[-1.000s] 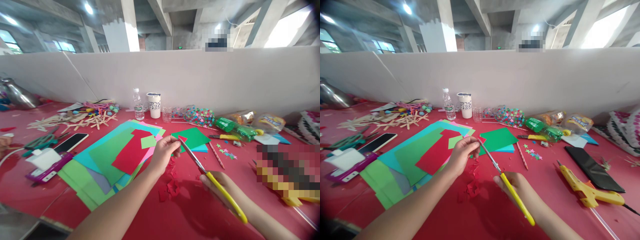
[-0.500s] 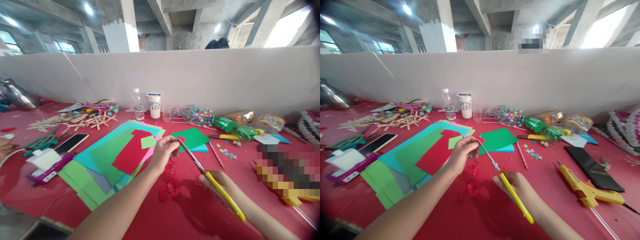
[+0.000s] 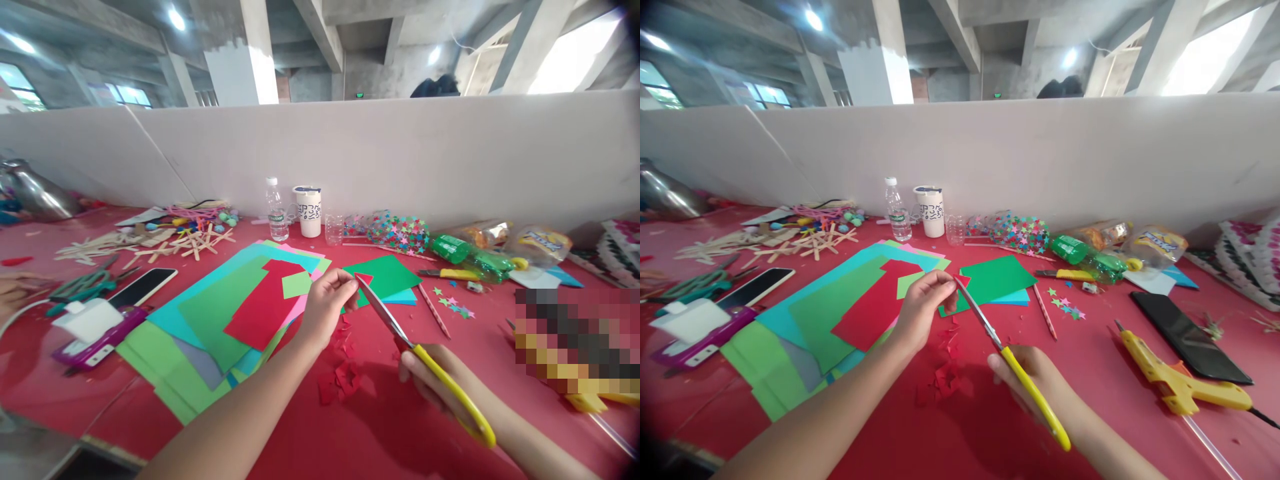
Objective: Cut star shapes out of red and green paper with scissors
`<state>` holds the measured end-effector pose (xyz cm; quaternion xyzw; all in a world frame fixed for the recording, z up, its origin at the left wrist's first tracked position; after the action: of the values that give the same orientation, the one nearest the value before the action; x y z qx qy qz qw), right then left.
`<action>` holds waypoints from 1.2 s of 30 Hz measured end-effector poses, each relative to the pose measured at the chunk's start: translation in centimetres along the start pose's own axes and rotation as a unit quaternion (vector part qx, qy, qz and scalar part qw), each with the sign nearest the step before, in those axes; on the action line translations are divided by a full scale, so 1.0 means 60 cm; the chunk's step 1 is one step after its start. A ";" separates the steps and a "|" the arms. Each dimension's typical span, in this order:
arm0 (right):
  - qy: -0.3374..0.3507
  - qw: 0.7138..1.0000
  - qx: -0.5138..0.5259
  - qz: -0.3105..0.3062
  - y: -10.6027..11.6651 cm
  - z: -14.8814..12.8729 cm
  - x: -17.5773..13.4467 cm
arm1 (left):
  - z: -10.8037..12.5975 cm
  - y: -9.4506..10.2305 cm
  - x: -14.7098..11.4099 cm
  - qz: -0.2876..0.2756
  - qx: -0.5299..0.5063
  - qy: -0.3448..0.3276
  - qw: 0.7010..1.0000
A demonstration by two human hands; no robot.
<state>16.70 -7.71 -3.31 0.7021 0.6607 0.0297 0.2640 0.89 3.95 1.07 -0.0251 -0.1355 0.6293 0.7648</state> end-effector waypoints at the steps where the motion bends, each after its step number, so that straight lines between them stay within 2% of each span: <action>1: 0.002 1.000 0.001 0.001 0.000 0.000 0.000 | 0.000 -0.001 -0.001 -0.001 0.002 0.000 1.000; 8: 0.010 1.000 -0.001 0.001 0.004 0.003 0.000 | -0.009 -0.006 -0.007 -0.025 0.006 0.003 1.000; 17: 0.013 1.000 0.009 0.010 0.000 -0.010 -0.005 | -0.012 -0.008 -0.008 -0.018 -0.015 0.031 0.999; 27: -0.022 0.999 0.012 0.025 -0.008 -0.001 -0.009 | -0.018 -0.013 -0.011 -0.025 -0.074 0.084 0.993; 36: -0.032 0.999 0.008 0.040 -0.008 -0.009 -0.013 | -0.017 -0.014 -0.010 -0.024 -0.088 0.093 0.991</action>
<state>15.93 -8.29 -2.78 0.7308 0.6234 0.0123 0.2778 1.85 3.34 0.15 -0.1475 -0.1188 0.5914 0.7838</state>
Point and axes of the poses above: each hand's wrist, its own x-axis towards the middle knuckle, its own y-axis out of the back of the hand, z = x × y, the point moved 4 cm from there along x, towards the middle knuckle, and after that the axes turned 9 degrees about z, right-handed, at the moved point
